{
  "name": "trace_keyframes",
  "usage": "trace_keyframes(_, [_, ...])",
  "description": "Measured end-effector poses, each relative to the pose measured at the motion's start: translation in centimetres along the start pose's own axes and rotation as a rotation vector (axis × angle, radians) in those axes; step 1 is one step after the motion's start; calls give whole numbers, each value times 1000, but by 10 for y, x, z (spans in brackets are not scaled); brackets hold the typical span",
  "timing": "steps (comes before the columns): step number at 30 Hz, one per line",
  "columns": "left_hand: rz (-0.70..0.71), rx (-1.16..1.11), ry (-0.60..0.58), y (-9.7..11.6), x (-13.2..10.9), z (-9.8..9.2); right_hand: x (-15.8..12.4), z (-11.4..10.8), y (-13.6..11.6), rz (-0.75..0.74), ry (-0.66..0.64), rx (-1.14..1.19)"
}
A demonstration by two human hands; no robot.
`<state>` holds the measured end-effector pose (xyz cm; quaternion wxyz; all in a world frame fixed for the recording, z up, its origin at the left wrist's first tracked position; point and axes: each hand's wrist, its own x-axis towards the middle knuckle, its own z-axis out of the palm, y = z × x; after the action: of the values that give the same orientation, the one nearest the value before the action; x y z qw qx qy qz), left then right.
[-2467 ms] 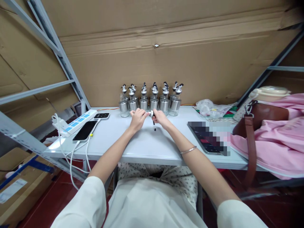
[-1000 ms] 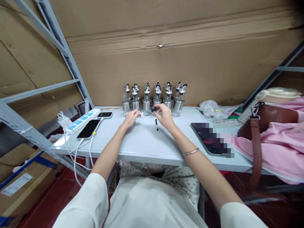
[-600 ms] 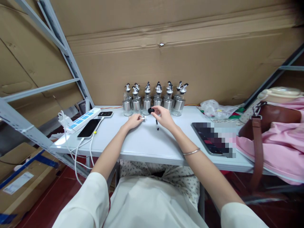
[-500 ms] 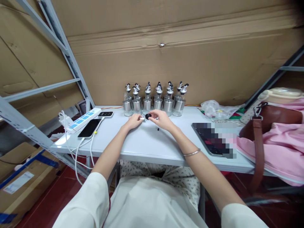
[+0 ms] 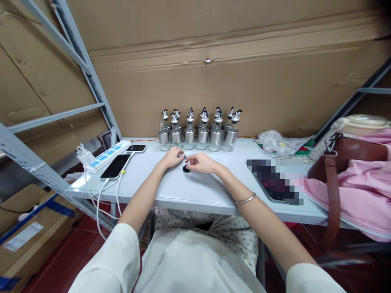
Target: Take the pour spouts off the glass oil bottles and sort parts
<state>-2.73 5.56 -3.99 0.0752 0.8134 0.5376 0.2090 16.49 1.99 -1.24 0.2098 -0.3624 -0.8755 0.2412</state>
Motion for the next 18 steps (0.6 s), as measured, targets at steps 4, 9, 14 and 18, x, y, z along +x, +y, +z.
trace_keyframes(4, [4,-25,114,2,1,-1,1,-1,0,-4,78,-42])
trace_keyframes(9, [-29,-43,458,8,11,-2,3,-5,3,-44,249,-50])
trace_keyframes(14, [-52,-49,635,16,32,-7,5,-10,8,-69,379,-77])
trace_keyframes(18, [-92,-8,596,17,50,-15,5,-11,11,-55,383,-87])
